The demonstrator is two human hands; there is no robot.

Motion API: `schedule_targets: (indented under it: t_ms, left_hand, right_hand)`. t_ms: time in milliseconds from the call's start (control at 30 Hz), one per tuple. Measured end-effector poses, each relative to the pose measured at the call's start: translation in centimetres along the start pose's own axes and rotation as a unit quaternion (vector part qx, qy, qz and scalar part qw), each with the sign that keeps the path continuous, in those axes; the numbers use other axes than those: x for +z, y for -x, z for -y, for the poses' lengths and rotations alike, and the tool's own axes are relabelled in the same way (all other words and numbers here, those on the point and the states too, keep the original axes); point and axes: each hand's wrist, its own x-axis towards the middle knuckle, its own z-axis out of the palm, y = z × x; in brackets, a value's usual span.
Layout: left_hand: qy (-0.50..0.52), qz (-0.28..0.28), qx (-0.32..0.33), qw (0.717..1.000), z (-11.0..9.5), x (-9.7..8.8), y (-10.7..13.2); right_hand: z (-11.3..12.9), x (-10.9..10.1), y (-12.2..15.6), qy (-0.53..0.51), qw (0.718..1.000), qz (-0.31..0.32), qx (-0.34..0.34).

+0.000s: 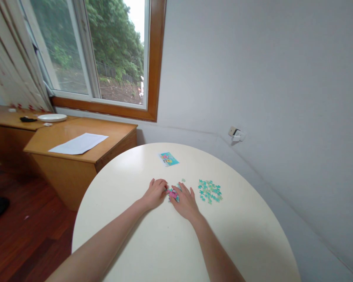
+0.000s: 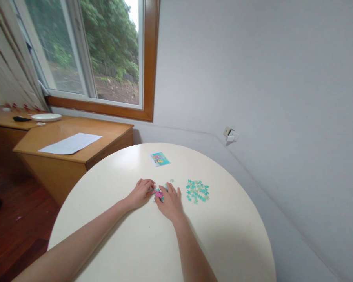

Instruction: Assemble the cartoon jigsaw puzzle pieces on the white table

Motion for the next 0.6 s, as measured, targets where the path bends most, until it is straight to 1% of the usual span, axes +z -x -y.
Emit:
schedule_targets:
  t_ms: [233, 600]
  left_hand:
    - [-0.014, 0.021, 0.001, 1.000, 0.14, 0.14, -0.05]
    - [-0.033, 0.012, -0.004, 0.999, -0.49, -0.06, -0.13]
  right_hand:
    - [0.15, -0.18, 0.07, 0.001, 1.000, 0.006, 0.000]
    - [0.09, -0.14, 0.14, -0.001, 1.000, -0.007, -0.010]
